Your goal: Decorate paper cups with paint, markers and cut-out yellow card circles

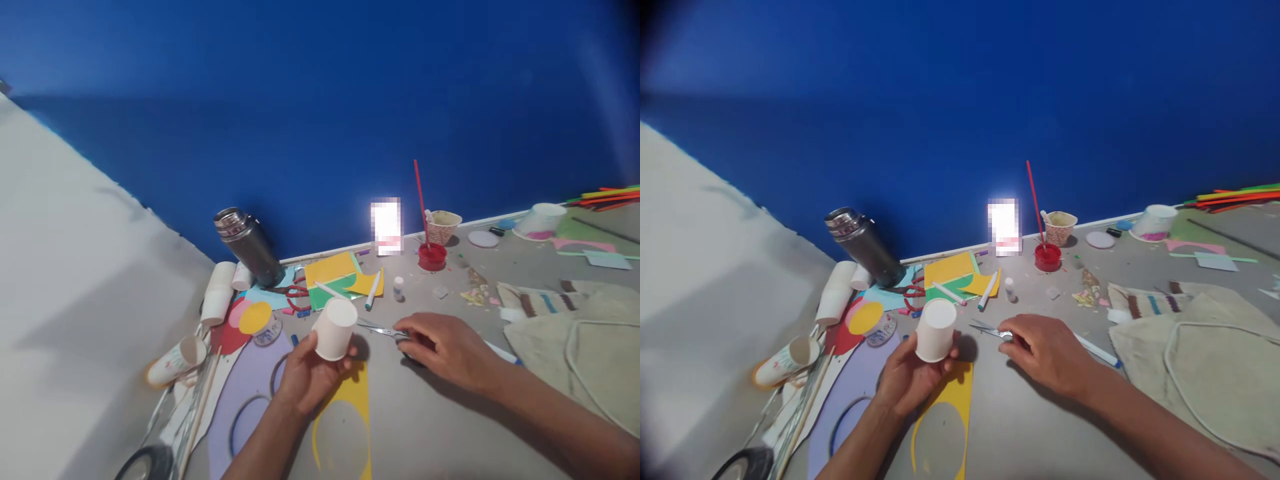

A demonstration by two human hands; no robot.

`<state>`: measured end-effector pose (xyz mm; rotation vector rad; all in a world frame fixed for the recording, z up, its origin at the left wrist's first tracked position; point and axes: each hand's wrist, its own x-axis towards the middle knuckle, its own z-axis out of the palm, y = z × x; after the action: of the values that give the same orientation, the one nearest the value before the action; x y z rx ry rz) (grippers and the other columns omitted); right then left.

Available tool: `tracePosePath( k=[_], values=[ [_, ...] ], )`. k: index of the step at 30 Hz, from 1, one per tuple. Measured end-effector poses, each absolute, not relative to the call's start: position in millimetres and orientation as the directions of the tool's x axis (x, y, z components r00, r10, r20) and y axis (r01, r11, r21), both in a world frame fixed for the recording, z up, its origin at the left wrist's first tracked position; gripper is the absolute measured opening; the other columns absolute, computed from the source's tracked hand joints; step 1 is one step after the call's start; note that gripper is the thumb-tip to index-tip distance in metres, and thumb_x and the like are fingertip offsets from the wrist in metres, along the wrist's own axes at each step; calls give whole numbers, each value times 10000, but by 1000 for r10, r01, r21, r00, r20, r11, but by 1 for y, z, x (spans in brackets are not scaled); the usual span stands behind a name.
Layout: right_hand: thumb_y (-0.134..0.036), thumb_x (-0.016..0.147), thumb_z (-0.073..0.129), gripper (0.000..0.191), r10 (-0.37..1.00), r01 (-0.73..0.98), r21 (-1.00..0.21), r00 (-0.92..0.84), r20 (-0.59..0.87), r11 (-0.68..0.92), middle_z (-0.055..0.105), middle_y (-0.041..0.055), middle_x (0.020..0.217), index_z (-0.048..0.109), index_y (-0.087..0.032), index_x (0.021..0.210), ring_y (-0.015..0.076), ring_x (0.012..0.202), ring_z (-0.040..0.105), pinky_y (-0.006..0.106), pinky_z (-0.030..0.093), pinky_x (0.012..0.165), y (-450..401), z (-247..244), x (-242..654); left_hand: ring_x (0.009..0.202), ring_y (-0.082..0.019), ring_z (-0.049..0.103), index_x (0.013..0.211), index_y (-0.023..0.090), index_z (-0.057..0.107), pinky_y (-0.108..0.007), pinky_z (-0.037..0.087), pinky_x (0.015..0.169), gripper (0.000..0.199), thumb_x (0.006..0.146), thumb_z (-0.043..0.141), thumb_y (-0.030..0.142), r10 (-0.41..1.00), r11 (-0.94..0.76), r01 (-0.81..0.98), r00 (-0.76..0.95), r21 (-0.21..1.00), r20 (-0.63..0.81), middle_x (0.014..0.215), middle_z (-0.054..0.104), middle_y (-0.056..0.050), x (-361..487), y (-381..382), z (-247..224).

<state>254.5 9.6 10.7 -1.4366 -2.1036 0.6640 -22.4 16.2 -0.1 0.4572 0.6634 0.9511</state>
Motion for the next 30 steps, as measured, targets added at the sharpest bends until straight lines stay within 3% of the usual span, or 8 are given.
tracePosePath(
  k=[5, 7, 12, 17, 21, 23, 26, 30],
  values=[
    [-460, 717, 863, 857, 907, 466, -862, -420, -15, 202, 712, 47, 1103, 538, -279, 1489, 176, 767, 610, 292, 521, 697, 5, 13, 235, 968, -275, 695, 1162, 215, 659, -372, 548, 820, 612, 609, 917, 249, 926, 357, -510, 301, 782, -226, 1134, 712, -91, -7, 8, 7],
    [-539, 701, 862, 974, 897, 321, -935, -441, -6, 151, 685, 68, 1155, 462, -251, 1541, 166, 756, 590, 284, 523, 661, 6, 14, 226, 916, -228, 669, 1055, 213, 654, -318, 529, 798, 572, 564, 947, 202, 968, 218, -422, 207, 880, -140, 1052, 695, -54, -1, 5, 8],
    [-549, 819, 751, 568, 956, 126, -988, -291, 43, 83, 704, 76, 1098, 646, -186, 1243, 210, 888, 649, 296, 543, 731, 12, 8, 208, 1031, -241, 617, 1058, 226, 662, -304, 494, 885, 521, 613, 910, 116, 994, -32, -149, 96, 988, 47, 1081, 653, -47, 2, -1, 5],
    [-460, 812, 732, 421, 983, 372, -920, -170, 65, 125, 750, 72, 1059, 705, -191, 1134, 236, 900, 675, 325, 537, 760, 7, 18, 186, 1306, -332, 496, 1155, 258, 740, -385, 368, 1138, 637, 574, 905, 55, 979, -182, 26, 94, 983, 178, 1288, 618, -89, -5, -1, 7],
    [-439, 795, 752, 536, 973, 518, -825, -146, 177, 228, 752, 82, 1193, 673, -223, 1279, 249, 992, 689, 329, 539, 796, -1, 26, 171, 1237, -356, 522, 1117, 265, 759, -434, 352, 1150, 545, 612, 899, 116, 974, -217, 123, 87, 969, 207, 1191, 664, -92, -7, 1, 11],
    [-473, 808, 756, 545, 965, 628, -734, -124, 233, 258, 766, 84, 1148, 677, -232, 1289, 244, 946, 695, 336, 534, 804, -6, 22, 184, 1182, -335, 548, 1120, 268, 749, -394, 413, 1065, 552, 605, 922, 164, 981, -181, 126, -45, 975, 188, 1174, 661, -79, -10, 4, 13],
    [-416, 921, 587, 250, 962, 826, -555, 66, 266, 96, 780, 92, 947, 750, -228, 901, 267, 927, 698, 361, 503, 830, -22, 10, 234, 1045, -268, 601, 1156, 253, 728, -317, 470, 881, 564, 629, 928, 246, 984, -28, 62, -175, 998, 39, 1114, 678, -56, -17, 10, 11],
    [-436, 895, 547, 269, 917, 817, -532, 360, 171, -222, 791, 66, 871, 736, -252, 844, 252, 750, 694, 364, 492, 737, -44, 2, 310, 919, -213, 654, 1175, 216, 707, -299, 514, 804, 524, 696, 882, 338, 990, 132, -269, -8, 954, -140, 1050, 730, -51, -19, 16, 5]
  ],
)
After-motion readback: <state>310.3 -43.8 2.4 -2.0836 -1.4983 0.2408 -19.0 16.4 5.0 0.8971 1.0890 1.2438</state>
